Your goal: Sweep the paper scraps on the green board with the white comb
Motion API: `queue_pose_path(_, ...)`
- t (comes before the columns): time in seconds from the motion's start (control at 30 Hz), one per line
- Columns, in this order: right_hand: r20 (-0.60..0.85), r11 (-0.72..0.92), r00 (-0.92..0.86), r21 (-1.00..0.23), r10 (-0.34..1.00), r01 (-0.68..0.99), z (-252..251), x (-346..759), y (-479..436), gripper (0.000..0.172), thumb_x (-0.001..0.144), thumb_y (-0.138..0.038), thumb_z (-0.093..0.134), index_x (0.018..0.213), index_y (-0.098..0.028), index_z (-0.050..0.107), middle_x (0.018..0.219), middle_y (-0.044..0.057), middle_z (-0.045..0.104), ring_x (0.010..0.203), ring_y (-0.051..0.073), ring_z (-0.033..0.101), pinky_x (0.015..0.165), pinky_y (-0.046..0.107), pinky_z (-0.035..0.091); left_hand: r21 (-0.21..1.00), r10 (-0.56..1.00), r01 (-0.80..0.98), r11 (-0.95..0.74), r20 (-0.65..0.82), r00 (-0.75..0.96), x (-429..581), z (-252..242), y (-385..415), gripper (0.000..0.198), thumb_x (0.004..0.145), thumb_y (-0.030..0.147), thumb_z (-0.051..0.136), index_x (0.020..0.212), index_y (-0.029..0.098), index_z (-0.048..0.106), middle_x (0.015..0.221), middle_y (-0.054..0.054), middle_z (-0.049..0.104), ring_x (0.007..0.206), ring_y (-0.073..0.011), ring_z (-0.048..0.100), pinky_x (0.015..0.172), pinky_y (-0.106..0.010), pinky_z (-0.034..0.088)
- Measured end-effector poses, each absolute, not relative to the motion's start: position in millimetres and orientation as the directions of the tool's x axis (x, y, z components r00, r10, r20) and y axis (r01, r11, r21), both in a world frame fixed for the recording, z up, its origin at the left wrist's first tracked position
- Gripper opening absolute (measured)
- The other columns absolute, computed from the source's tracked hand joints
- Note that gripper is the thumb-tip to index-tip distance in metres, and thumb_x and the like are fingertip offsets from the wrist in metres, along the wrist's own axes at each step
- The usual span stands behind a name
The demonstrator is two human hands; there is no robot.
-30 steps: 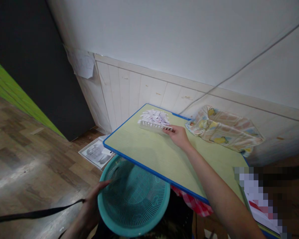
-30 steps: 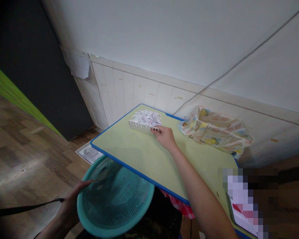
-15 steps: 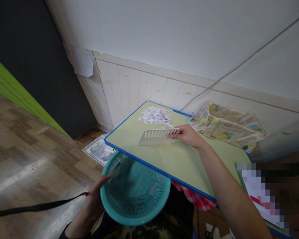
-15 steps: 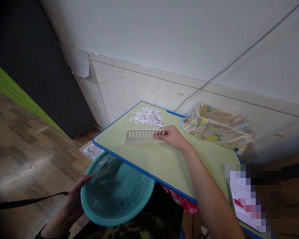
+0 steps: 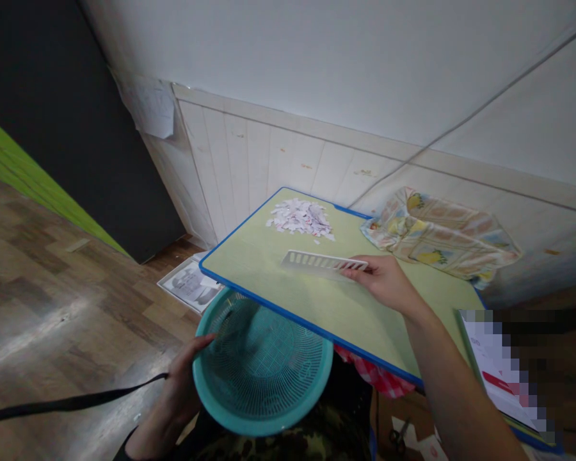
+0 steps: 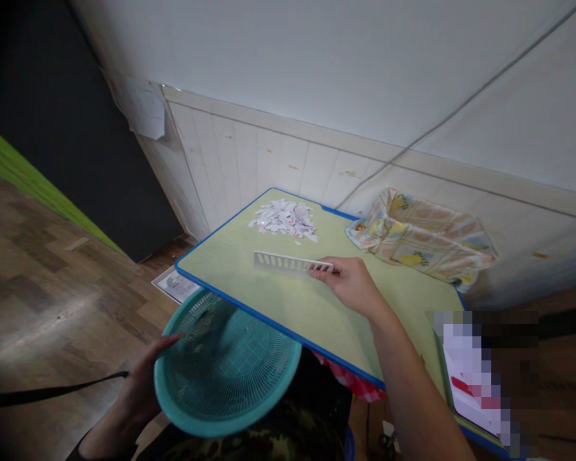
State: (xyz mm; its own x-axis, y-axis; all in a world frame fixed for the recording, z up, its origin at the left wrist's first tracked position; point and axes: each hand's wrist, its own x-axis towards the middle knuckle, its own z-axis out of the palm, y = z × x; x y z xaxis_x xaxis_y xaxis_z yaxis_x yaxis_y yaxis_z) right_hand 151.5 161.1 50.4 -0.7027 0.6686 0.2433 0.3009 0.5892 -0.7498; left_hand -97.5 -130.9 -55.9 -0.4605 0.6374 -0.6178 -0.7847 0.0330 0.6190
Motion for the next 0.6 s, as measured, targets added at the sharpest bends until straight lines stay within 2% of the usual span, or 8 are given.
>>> queue_pose_path(0.13,0.270,0.623,-0.679,-0.701,0.683,0.348,47,173,122,0.020,0.090,-0.035,0.070,0.096,-0.022,0.084,0.089,0.005,0.083,0.071,0.021,0.075,0.063,0.029,0.056,0.653,0.628,-0.755,0.056,-0.611,-0.482,-95,-50,-129,0.018,0.085,0.011,0.068,0.073,0.015,0.080,0.068,-0.009,0.084,0.059,-0.0267,0.079,0.065,-0.035,0.067)
queue_pose_path(0.3,0.306,0.657,-0.668,-0.661,0.678,0.363,45,184,96,0.017,0.092,-0.030,0.068,0.095,-0.025,0.084,0.094,0.004,0.084,0.078,0.022,0.079,0.067,0.028,0.059,0.596,0.629,-0.798,0.092,-0.655,-0.418,-91,-33,-123,0.037,0.094,0.008,0.053,0.070,0.011,0.081,0.064,-0.013,0.082,0.055,-0.0245,0.077,0.062,-0.034,0.067)
queue_pose_path(0.43,0.368,0.669,-0.615,-0.642,0.697,0.374,44,190,87,0.017,0.092,-0.027,0.068,0.095,-0.024,0.084,0.091,0.004,0.084,0.079,0.022,0.080,0.071,0.029,0.061,0.593,0.649,-0.802,0.073,-0.639,-0.413,-90,-35,-123,0.035,0.094,0.010,0.054,0.073,0.011,0.082,0.067,-0.012,0.083,0.058,-0.0250,0.078,0.063,-0.034,0.067)
queue_pose_path(0.6,0.333,0.662,-0.655,-0.664,0.678,0.347,46,196,72,0.019,0.094,-0.026,0.066,0.098,-0.025,0.084,0.093,0.002,0.083,0.079,0.021,0.080,0.069,0.026,0.061,0.610,0.660,-0.789,0.073,-0.623,-0.420,-88,-36,-124,0.035,0.095,0.010,0.054,0.074,0.012,0.083,0.067,-0.012,0.083,0.058,-0.0245,0.078,0.064,-0.033,0.066)
